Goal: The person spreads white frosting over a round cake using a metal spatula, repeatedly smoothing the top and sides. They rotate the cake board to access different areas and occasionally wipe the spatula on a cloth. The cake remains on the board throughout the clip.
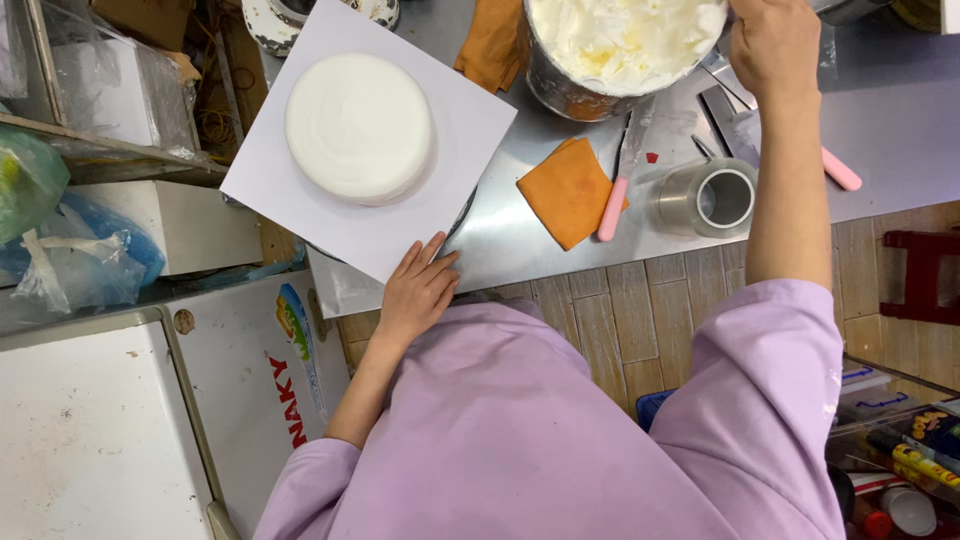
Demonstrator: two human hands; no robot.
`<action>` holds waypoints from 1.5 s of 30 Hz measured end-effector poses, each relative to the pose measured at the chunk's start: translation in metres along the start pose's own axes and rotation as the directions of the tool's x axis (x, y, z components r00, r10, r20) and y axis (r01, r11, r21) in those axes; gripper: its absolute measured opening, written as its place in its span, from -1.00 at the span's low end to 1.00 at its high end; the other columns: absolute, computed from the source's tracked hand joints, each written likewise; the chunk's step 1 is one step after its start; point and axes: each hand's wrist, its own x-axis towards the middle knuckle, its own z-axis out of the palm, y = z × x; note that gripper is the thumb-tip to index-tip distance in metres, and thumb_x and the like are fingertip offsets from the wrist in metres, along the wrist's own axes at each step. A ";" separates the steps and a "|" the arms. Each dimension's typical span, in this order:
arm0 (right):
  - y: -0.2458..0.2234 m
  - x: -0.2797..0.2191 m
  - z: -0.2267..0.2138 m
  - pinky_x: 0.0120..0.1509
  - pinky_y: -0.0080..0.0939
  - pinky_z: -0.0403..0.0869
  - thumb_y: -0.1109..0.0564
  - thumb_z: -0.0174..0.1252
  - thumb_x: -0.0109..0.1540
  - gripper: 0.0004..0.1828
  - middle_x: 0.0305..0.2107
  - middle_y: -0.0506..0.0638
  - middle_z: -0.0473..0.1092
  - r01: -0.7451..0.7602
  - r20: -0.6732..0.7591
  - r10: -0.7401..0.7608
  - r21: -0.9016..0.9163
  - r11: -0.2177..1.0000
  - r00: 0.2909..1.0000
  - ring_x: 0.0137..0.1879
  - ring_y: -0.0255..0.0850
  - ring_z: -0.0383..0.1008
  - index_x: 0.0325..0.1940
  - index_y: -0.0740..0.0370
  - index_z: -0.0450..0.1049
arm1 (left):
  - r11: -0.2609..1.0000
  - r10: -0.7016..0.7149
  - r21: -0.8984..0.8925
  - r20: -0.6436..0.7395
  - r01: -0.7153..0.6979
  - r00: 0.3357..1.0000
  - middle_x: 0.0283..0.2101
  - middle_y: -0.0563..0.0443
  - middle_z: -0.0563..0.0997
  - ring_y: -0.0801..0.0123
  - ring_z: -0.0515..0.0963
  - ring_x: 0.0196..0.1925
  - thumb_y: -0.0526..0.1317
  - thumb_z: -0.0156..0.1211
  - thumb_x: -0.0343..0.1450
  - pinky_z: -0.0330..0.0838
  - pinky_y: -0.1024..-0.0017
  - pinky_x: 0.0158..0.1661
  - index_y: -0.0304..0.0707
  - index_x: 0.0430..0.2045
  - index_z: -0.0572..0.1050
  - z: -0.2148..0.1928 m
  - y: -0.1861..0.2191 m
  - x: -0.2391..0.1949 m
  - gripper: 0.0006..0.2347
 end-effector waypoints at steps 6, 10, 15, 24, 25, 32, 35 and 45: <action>0.027 0.002 0.029 -0.15 -0.03 0.40 0.34 0.06 0.16 -0.84 -0.36 0.06 0.45 0.077 -0.071 -0.094 -0.206 0.975 0.993 -0.25 0.03 0.46 -0.24 0.19 0.48 | 1.000 -0.008 0.004 -0.009 0.008 1.000 0.09 0.09 0.65 0.25 0.31 0.46 -0.23 0.25 0.42 0.19 0.12 0.41 -0.20 -0.37 0.65 -0.001 0.002 0.001 -0.92; 0.046 -0.007 0.047 -0.16 -0.05 0.40 0.33 0.07 0.13 -0.86 -0.40 0.05 0.44 0.069 -0.056 -0.088 -0.284 0.956 0.995 -0.28 0.00 0.45 -0.29 0.19 0.47 | 1.000 -0.010 0.014 -0.005 0.010 1.000 0.08 0.08 0.65 0.24 0.32 0.46 -0.25 0.25 0.41 0.19 0.11 0.40 -0.19 -0.39 0.64 -0.002 0.002 0.000 -0.93; 0.078 -0.025 0.070 -0.15 -0.09 0.43 0.37 0.03 0.09 -0.81 -0.38 0.05 0.45 0.013 -0.120 -0.059 -0.351 0.936 0.991 -0.25 -0.02 0.49 -0.30 0.20 0.47 | 1.000 -0.023 0.017 -0.002 0.023 1.000 0.08 0.09 0.65 0.25 0.32 0.46 -0.24 0.26 0.41 0.19 0.11 0.41 -0.16 -0.39 0.64 0.000 0.001 0.000 -0.94; 0.028 -0.027 -0.027 0.03 -0.12 0.57 0.36 0.05 0.44 -0.94 -0.32 0.09 0.43 -0.413 0.058 0.564 0.743 0.527 0.824 -0.16 -0.09 0.51 -0.13 0.40 0.41 | 0.999 0.005 0.043 -0.058 -0.003 0.998 0.05 0.10 0.67 0.28 0.32 0.47 -0.23 0.26 0.44 0.19 0.14 0.42 -0.20 -0.34 0.65 0.006 0.002 -0.001 -0.92; 0.009 -0.027 -0.043 0.13 -0.21 0.66 0.29 0.04 0.51 -0.89 -0.24 0.00 0.52 -0.352 0.175 0.553 0.907 0.231 0.814 -0.08 -0.22 0.63 -0.01 0.34 0.49 | 0.999 0.013 0.052 -0.059 -0.010 0.998 0.05 0.10 0.66 0.28 0.32 0.47 -0.22 0.25 0.44 0.19 0.14 0.42 -0.20 -0.33 0.65 0.007 0.002 0.000 -0.91; -0.029 -0.041 -0.051 -0.19 -0.33 0.55 0.36 0.22 0.45 -0.85 -0.22 0.00 0.48 -0.311 0.073 0.676 0.920 0.238 0.734 -0.17 -0.27 0.57 -0.03 0.28 0.36 | 0.996 0.055 0.069 -0.057 -0.051 0.997 0.01 0.06 0.68 0.23 0.32 0.47 -0.23 0.25 0.41 0.19 0.11 0.41 -0.21 -0.36 0.64 0.007 0.002 0.001 -0.91; -0.004 -0.055 -0.008 -0.13 -0.27 0.46 0.42 0.18 0.50 -0.82 -0.27 -0.02 0.35 -0.097 -0.093 0.679 0.967 0.237 0.729 -0.19 -0.25 0.43 -0.04 0.28 0.31 | 0.996 0.062 0.061 -0.060 -0.058 0.996 0.01 0.05 0.67 0.22 0.32 0.47 -0.24 0.26 0.40 0.20 0.10 0.40 -0.21 -0.38 0.64 0.004 0.003 0.002 -0.92; 0.020 -0.049 0.090 -0.20 -0.19 0.19 0.21 0.14 0.53 -0.66 -0.45 -0.09 0.21 -0.334 -0.165 0.634 0.735 0.590 0.755 -0.26 -0.36 0.16 -0.26 0.41 0.23 | 0.997 0.039 0.071 -0.046 -0.035 0.998 0.03 0.05 0.66 0.22 0.33 0.47 -0.26 0.26 0.42 0.20 0.10 0.41 -0.24 -0.36 0.62 0.001 0.003 0.000 -0.93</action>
